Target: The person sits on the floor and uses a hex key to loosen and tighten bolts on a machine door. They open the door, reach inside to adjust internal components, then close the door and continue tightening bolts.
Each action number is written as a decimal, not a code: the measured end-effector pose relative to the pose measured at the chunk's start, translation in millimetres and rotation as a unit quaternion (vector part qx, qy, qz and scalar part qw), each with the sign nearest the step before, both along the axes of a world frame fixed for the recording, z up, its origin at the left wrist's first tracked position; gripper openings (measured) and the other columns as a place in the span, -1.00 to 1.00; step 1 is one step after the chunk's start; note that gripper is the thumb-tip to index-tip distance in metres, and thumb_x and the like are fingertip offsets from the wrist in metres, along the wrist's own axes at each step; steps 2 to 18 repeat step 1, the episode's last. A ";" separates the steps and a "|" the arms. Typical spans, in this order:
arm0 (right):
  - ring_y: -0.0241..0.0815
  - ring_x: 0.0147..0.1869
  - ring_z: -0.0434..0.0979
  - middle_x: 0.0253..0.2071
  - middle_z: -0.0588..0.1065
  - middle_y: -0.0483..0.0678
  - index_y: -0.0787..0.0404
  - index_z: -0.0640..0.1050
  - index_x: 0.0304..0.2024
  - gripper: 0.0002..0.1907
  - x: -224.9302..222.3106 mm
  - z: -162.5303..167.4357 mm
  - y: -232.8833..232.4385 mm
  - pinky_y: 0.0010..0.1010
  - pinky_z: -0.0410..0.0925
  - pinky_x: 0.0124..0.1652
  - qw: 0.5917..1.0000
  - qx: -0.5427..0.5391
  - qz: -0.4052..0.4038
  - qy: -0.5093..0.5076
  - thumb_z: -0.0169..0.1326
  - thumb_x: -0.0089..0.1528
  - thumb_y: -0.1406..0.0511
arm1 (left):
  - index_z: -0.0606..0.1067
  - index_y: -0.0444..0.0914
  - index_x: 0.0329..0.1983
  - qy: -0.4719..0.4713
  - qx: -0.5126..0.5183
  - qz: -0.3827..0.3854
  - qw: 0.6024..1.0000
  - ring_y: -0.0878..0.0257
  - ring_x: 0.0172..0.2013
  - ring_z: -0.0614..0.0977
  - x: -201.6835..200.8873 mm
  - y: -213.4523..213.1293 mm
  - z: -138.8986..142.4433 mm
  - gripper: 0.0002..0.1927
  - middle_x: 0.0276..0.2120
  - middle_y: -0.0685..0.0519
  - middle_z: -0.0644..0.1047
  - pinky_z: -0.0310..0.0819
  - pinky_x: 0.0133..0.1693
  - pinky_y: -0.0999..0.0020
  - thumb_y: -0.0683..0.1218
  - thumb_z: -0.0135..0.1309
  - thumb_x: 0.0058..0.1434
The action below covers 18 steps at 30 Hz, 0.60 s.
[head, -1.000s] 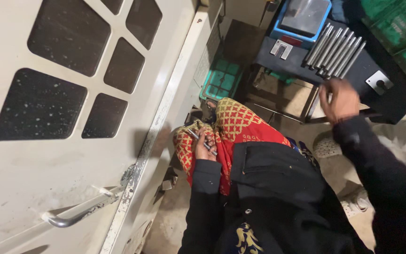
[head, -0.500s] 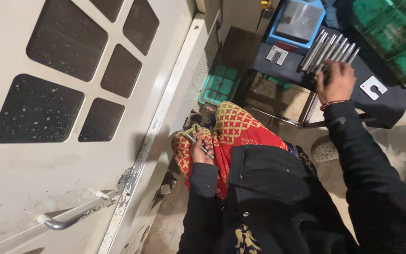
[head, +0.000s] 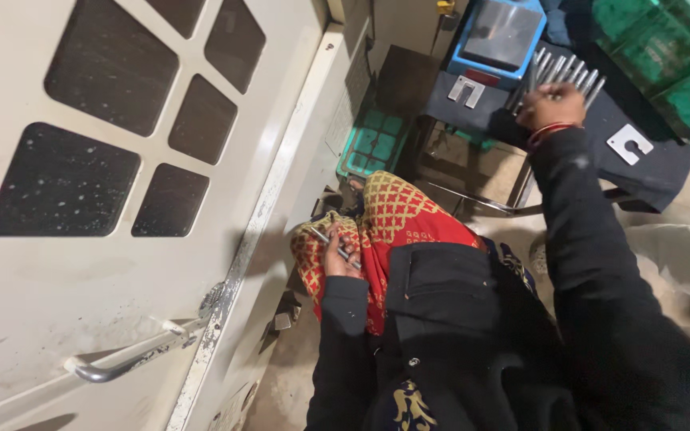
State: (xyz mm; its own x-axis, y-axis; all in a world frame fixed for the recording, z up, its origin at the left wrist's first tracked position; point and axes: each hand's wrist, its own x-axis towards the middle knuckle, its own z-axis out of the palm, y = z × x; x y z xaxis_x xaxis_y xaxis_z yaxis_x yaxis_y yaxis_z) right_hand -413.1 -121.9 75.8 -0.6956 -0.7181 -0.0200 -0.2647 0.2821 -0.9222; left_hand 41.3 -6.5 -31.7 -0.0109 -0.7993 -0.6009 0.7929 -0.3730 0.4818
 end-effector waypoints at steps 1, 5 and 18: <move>0.04 -0.05 0.69 -0.08 0.61 0.17 0.29 0.60 -0.06 -0.80 -12.4 -2.8 3.5 -0.24 0.57 -0.08 0.974 -0.077 -0.007 -0.212 0.20 0.28 0.35 | 0.44 -0.09 0.16 -0.006 0.010 -0.004 1.000 0.46 -0.55 0.35 -1.3 -0.4 -0.1 -0.74 -0.46 0.19 0.39 0.15 -0.65 0.58 -0.04 -0.02 0.43; 0.04 -0.05 0.69 -0.08 0.61 0.17 0.29 0.60 -0.06 -0.80 -12.4 -2.8 3.5 -0.24 0.57 -0.08 0.974 -0.077 -0.007 -0.212 0.20 0.28 0.35 | 0.44 -0.09 0.16 -0.006 0.010 -0.004 1.000 0.46 -0.55 0.35 -1.3 -0.4 -0.1 -0.74 -0.46 0.19 0.39 0.15 -0.65 0.58 -0.04 -0.02 0.43; 0.04 -0.05 0.69 -0.08 0.61 0.17 0.29 0.60 -0.06 -0.80 -12.4 -2.8 3.5 -0.24 0.57 -0.08 0.974 -0.077 -0.007 -0.212 0.20 0.28 0.35 | 0.44 -0.09 0.16 -0.006 0.010 -0.004 1.000 0.46 -0.55 0.35 -1.3 -0.4 -0.1 -0.74 -0.46 0.19 0.39 0.15 -0.65 0.58 -0.04 -0.02 0.43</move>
